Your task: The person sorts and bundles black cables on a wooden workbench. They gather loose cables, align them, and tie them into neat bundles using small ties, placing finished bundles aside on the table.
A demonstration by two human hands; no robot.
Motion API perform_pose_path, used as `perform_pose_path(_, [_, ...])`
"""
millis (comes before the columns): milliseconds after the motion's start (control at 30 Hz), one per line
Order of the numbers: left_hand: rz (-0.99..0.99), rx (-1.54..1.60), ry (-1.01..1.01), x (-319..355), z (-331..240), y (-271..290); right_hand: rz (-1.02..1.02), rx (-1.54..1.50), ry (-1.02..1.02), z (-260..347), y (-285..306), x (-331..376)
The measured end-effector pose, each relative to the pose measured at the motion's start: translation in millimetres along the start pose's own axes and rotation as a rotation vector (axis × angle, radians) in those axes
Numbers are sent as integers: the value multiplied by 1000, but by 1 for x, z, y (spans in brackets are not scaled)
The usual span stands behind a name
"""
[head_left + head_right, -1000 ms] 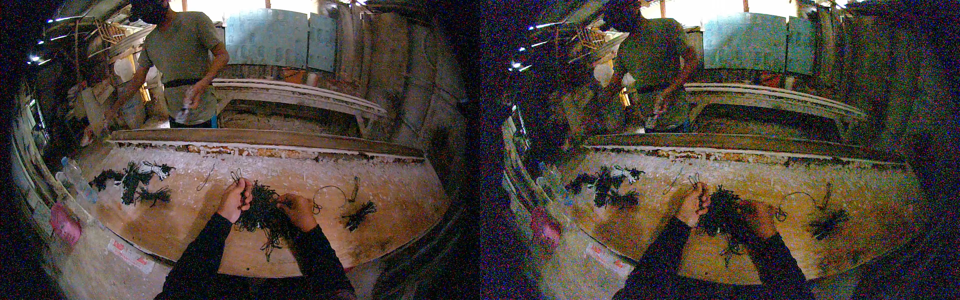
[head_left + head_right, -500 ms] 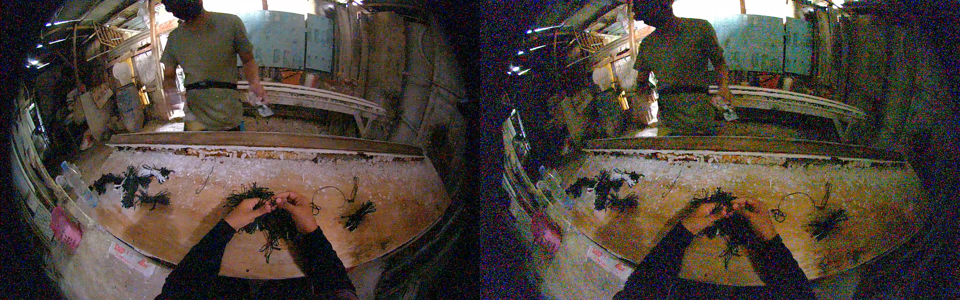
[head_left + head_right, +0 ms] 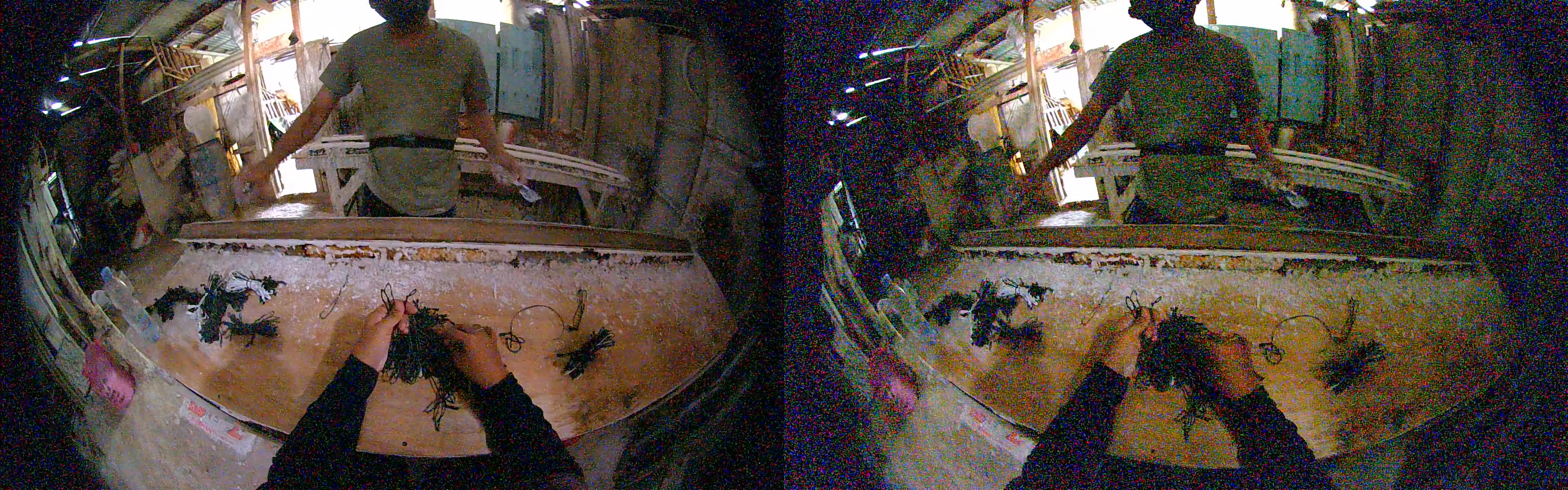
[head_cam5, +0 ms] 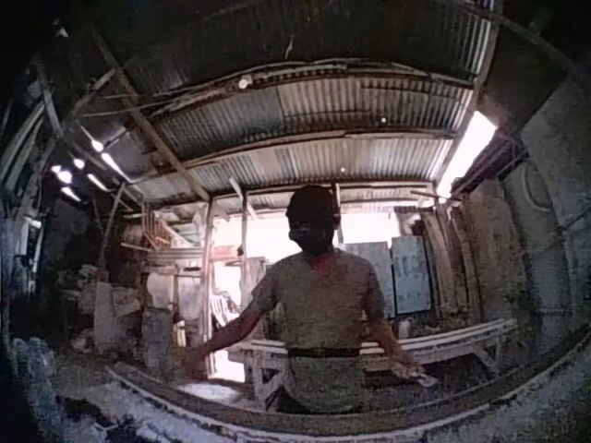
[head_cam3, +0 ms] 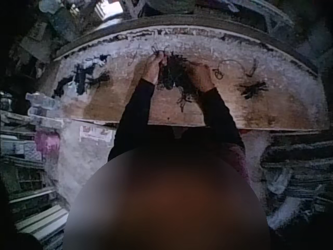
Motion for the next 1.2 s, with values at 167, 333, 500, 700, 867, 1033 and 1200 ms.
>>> perform_pose_path(167, [-25,192,69,4,0,-2,67,15,-50,-1,1,-1])
perform_pose_path(333, [2,195,167,6,1,-2,-119,-41,-6,1,18,0])
perform_pose_path(500, [116,184,249,7,12,-19,-236,-326,147,4,31,3])
perform_pose_path(700, [177,-268,420,18,24,-27,-172,-676,224,12,26,3])
perform_pose_path(867, [344,-266,373,17,27,-43,-127,-473,235,13,23,1])
perform_pose_path(1033, [388,-362,434,17,22,-37,-327,-433,188,14,24,10])
perform_pose_path(1200, [327,-182,256,4,20,-30,-472,-349,29,9,24,14])
Point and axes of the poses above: each hand's wrist, its own x-axis away from the middle knuckle, its own y-axis out of the back of the hand, z = x × y, the point moved 6 cm from there along -x, towards the middle knuckle, and after that the axes turned 13 degrees about z, right-handed, at the moved point
